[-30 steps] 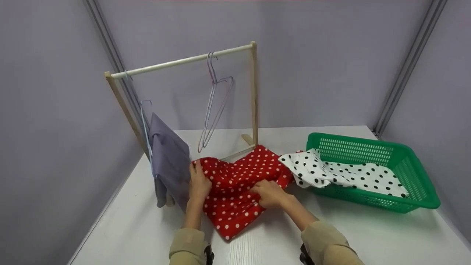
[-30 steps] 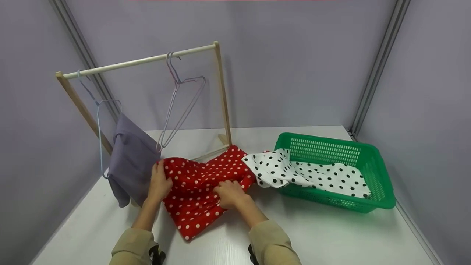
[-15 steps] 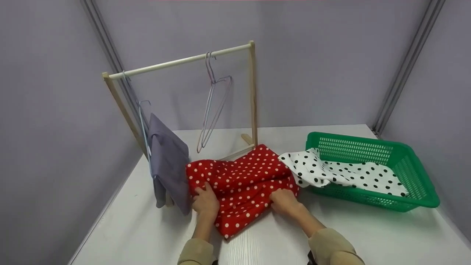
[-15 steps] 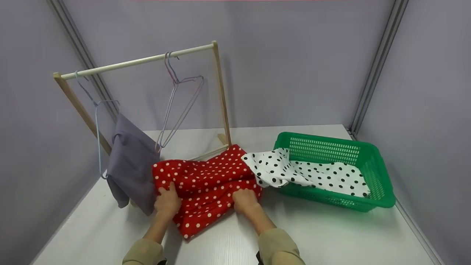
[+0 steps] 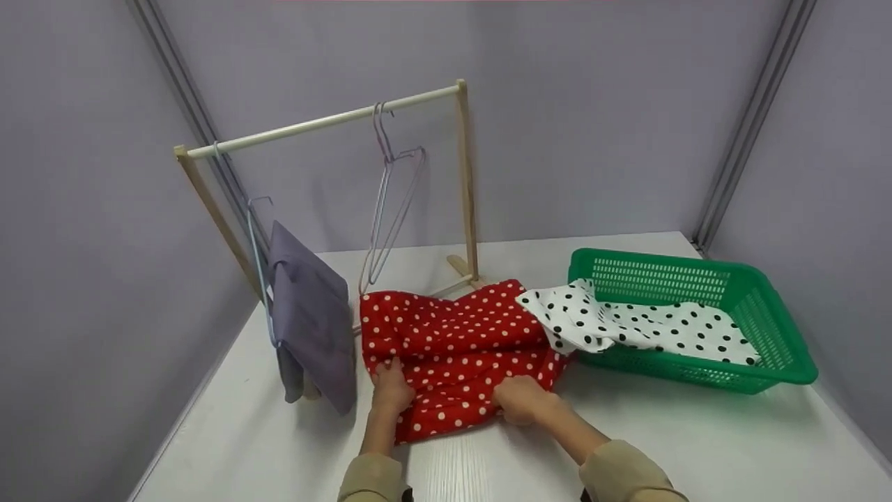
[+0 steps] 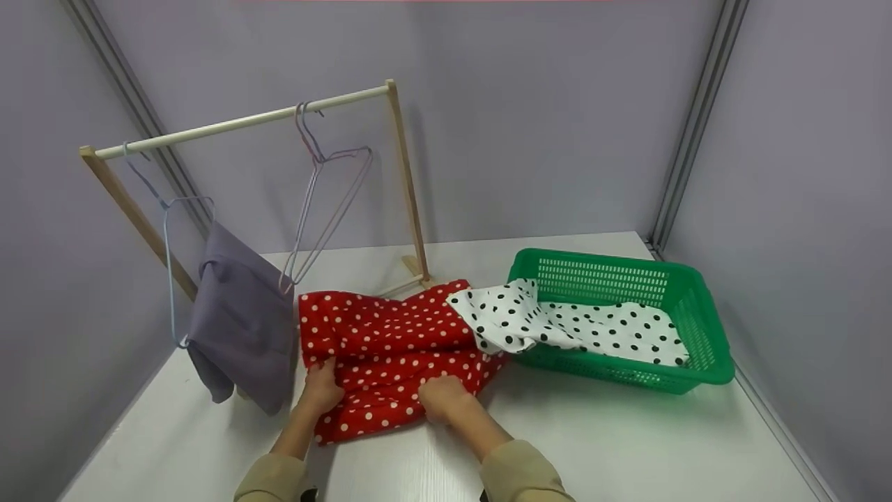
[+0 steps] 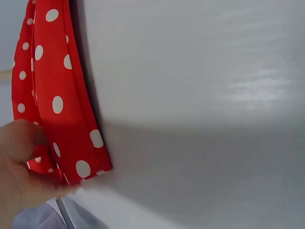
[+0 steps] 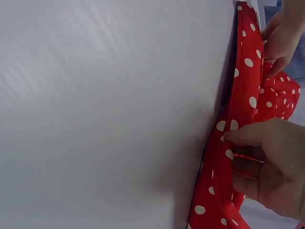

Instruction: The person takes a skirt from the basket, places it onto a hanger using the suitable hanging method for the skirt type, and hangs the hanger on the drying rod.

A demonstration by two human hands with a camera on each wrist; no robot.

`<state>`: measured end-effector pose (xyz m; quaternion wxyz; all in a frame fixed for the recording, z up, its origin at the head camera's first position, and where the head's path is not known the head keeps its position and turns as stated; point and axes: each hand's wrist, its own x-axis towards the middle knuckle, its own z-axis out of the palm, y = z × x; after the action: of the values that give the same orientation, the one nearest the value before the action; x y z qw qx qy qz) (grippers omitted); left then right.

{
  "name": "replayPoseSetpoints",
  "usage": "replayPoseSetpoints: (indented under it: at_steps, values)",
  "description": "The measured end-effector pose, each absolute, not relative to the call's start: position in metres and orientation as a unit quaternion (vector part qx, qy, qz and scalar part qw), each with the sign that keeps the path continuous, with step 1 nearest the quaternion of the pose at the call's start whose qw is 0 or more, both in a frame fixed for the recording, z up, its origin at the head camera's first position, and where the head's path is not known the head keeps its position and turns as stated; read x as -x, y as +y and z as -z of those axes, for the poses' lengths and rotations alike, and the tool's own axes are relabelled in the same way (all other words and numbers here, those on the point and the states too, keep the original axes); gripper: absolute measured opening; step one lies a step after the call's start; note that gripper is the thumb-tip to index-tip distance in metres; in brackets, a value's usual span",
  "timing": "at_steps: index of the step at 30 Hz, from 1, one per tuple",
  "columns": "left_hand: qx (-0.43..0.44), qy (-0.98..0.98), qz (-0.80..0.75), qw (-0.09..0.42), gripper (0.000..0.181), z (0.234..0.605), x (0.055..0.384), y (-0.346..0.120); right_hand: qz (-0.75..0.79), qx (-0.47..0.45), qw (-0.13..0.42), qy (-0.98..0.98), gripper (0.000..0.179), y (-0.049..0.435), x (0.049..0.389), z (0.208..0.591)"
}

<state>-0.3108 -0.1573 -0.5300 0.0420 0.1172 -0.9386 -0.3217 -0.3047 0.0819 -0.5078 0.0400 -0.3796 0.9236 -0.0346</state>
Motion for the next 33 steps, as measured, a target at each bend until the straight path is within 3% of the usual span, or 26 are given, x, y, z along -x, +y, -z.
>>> replayPoseSetpoints:
  at_steps: [7,9,12,16,19,25,27,31,33]
  values:
    - [-0.055,-0.965,0.25,0.065,0.051,0.526,0.307,-0.169,0.086,0.417,-0.079,0.901,0.007,0.07,0.3,0.519]
    - [-0.035,-0.974,0.216,0.06,0.043,0.522,0.305,-0.167,0.097,0.419,-0.087,0.898,0.007,0.066,0.3,0.52]
    - [0.031,-0.978,0.201,0.047,0.035,0.516,0.303,-0.159,0.096,0.417,-0.047,0.903,0.005,0.062,0.301,0.52]
    - [0.125,-0.966,0.225,-0.019,0.036,0.512,0.296,-0.149,0.061,0.397,0.024,0.915,0.024,0.065,0.301,0.52]
    - [0.152,-0.965,0.203,-0.064,0.036,0.514,0.29,-0.145,0.036,0.375,0.02,0.926,0.026,0.072,0.302,0.522]
    - [0.174,-0.98,0.093,-0.023,0.029,0.521,0.288,-0.147,0.006,0.37,-0.038,0.928,0.003,0.09,0.306,0.521]
    - [0.177,-0.981,0.079,-0.009,0.023,0.523,0.289,-0.149,0.023,0.373,-0.013,0.927,0.006,0.095,0.307,0.519]
    - [0.197,-0.979,0.046,0.027,0.005,0.525,0.289,-0.152,0.072,0.347,0.102,0.929,0.011,0.099,0.308,0.512]
    - [0.206,-0.977,0.036,0.04,0.006,0.526,0.288,-0.153,0.089,0.33,0.136,0.93,0.01,0.1,0.307,0.509]
